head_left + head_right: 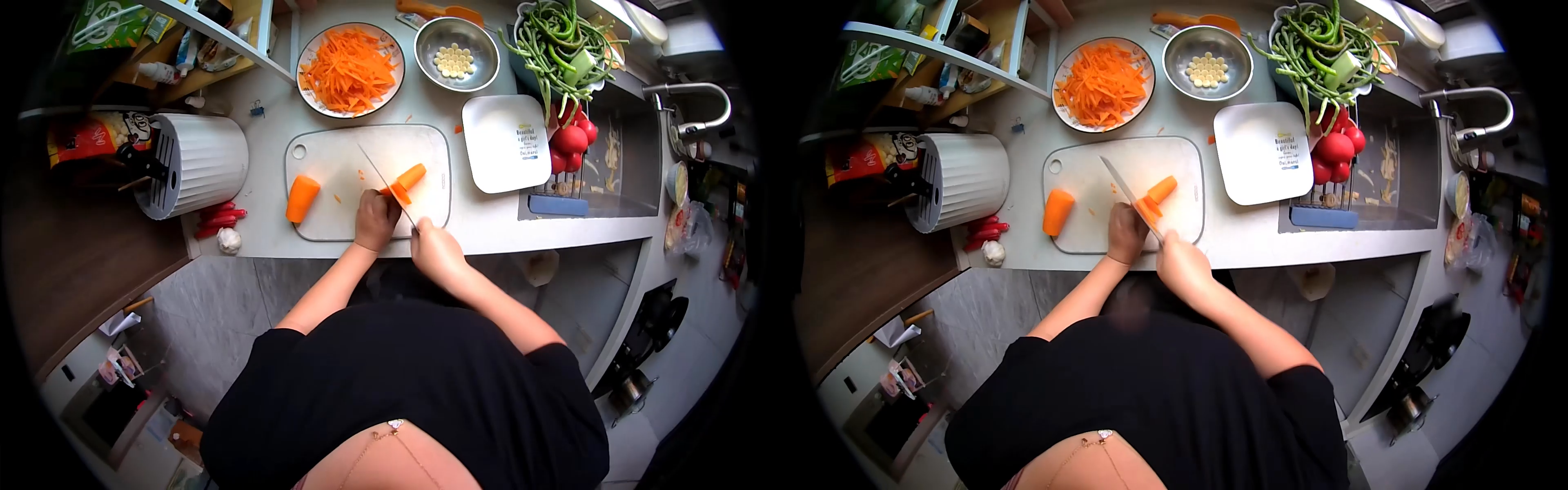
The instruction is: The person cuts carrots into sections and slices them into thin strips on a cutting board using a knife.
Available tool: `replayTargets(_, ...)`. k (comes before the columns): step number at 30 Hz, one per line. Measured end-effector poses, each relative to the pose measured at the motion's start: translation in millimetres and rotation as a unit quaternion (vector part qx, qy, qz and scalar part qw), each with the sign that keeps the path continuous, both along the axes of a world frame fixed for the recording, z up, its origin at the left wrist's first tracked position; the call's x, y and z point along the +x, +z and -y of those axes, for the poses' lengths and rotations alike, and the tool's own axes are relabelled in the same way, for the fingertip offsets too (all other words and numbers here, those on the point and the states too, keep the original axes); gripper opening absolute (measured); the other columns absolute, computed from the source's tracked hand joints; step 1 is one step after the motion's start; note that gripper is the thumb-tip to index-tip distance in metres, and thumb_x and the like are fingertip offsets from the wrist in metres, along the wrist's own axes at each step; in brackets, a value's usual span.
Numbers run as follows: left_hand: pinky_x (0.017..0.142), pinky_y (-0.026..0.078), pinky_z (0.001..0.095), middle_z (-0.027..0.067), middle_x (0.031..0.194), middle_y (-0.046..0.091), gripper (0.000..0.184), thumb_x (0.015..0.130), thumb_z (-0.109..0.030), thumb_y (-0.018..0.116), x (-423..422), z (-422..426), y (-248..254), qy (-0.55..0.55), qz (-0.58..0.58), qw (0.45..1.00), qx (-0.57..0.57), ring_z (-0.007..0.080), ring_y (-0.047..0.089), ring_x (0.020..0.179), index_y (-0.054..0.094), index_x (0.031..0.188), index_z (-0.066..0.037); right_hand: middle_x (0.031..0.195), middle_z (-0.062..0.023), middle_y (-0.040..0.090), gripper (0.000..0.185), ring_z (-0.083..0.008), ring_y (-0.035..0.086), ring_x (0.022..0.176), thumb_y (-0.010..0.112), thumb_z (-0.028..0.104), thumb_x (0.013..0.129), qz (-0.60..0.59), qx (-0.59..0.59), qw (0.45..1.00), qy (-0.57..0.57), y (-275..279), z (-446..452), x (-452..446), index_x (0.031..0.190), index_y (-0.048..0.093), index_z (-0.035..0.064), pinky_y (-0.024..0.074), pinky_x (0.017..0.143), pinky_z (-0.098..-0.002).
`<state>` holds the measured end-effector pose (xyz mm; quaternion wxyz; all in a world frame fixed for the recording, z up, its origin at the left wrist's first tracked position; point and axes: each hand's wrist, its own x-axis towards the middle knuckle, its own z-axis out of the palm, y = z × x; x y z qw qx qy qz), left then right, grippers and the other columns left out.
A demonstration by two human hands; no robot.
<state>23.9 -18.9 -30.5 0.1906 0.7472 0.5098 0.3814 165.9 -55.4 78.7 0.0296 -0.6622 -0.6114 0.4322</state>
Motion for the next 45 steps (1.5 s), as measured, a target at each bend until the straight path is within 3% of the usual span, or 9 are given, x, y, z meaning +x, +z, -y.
replayTargets(7,0.061,0.041,0.0456,0.0164,0.076,0.047,0.021,0.077,-0.004,0.064,1.6,1.3,2.0,0.009,-0.015,0.999,0.036,0.0368,0.047,0.069,0.044,0.083,-0.003,0.071,-0.0313,0.060,0.019,-0.0475,0.059,0.068,0.051,0.014,0.089,-0.008,0.018,0.999,-0.025,-10.4,-13.8,-6.0,0.084,0.051,-0.0053,0.0469,0.064,-0.0542)
replayTargets(14,0.061,0.042,0.0456,0.0172,0.077,0.048,0.020,0.078,-0.006,0.064,-0.6,3.5,4.9,0.005,-0.025,1.000,0.010,0.0377,0.048,0.070,0.045,0.084,-0.004,0.071,-0.0290,0.061,0.019,-0.0460,0.061,0.066,0.048,0.013,0.088,0.010,-0.013,1.000,-0.012,-8.5,8.1,4.2,0.085,0.050,-0.0057,0.0482,0.063,-0.0539)
replayTargets(19,0.065,0.041,0.0447,0.0175,0.081,0.046,0.020,0.079,-0.006,0.063,-1.9,4.6,2.3,0.010,-0.029,0.999,0.023,0.0366,0.047,0.072,0.044,0.084,-0.003,0.072,-0.0288,0.062,0.024,-0.0458,0.061,0.067,0.045,0.017,0.089,-0.005,0.045,0.999,-0.028,-32.0,-19.9,-9.4,0.086,0.052,-0.0060,0.0488,0.064,-0.0531)
replayTargets(25,0.086,0.045,0.0419,0.0211,0.110,0.050,0.045,0.080,-0.014,0.070,-13.7,9.2,25.1,0.003,0.057,0.998,-0.040,0.0378,0.051,0.101,0.045,0.116,-0.001,0.072,-0.0286,0.062,0.025,-0.0457,0.061,0.068,0.048,0.019,0.090,-0.014,0.075,0.996,-0.048,-3.7,-15.8,8.8,0.082,0.054,-0.0041,0.0486,0.065,-0.0533)
replayTargets(29,0.101,0.037,0.0426,0.0207,0.124,0.046,0.069,0.077,-0.016,0.073,-24.1,13.3,19.6,-0.051,-0.044,0.996,-0.056,0.0373,0.045,0.117,0.037,0.134,-0.001,0.075,-0.0286,0.061,0.024,-0.0461,0.059,0.071,0.051,0.019,0.090,-0.046,0.082,0.993,-0.068,16.9,-9.8,27.2,0.084,0.055,-0.0039,0.0472,0.067,-0.0512)
replayTargets(32,0.101,0.038,0.0430,0.0202,0.123,0.047,0.067,0.074,-0.012,0.073,-24.9,11.7,16.5,-0.055,-0.063,0.993,-0.079,0.0372,0.045,0.116,0.040,0.132,-0.001,0.076,-0.0289,0.061,0.024,-0.0463,0.059,0.075,0.051,0.018,0.090,-0.059,0.072,0.992,-0.085,21.0,-4.1,33.6,0.087,0.056,-0.0047,0.0466,0.068,-0.0497)
replayTargets(38,0.097,0.040,0.0389,0.0146,0.121,0.050,0.046,0.078,-0.009,0.062,-46.8,-12.1,71.1,-0.018,-0.333,0.935,-0.118,0.0324,0.046,0.115,0.051,0.123,-0.003,0.077,-0.0294,0.061,0.025,-0.0466,0.059,0.077,0.050,0.019,0.091,-0.054,0.065,0.990,-0.113,34.9,-1.5,38.9,0.088,0.056,-0.0054,0.0467,0.070,-0.0502)
replayTargets(42,0.093,0.040,0.0401,0.0107,0.115,0.053,0.036,0.080,-0.010,0.055,-29.4,-11.3,71.2,-0.084,-0.265,0.960,0.025,0.0288,0.049,0.108,0.057,0.116,-0.010,0.079,-0.0296,0.062,0.024,-0.0471,0.059,0.079,0.050,0.018,0.090,-0.061,0.080,0.986,-0.133,33.5,-1.5,48.7,0.089,0.057,-0.0057,0.0472,0.071,-0.0498)
replayTargets(45,0.081,0.045,0.0373,0.0051,0.094,0.057,0.032,0.078,-0.013,0.055,-12.9,-10.9,71.4,-0.166,-0.251,0.953,0.003,0.0234,0.055,0.091,0.061,0.110,-0.013,0.080,-0.0297,0.062,0.023,-0.0470,0.060,0.079,0.051,0.017,0.090,-0.073,0.109,0.980,-0.148,25.4,7.4,56.5,0.090,0.057,-0.0059,0.0474,0.071,-0.0495)
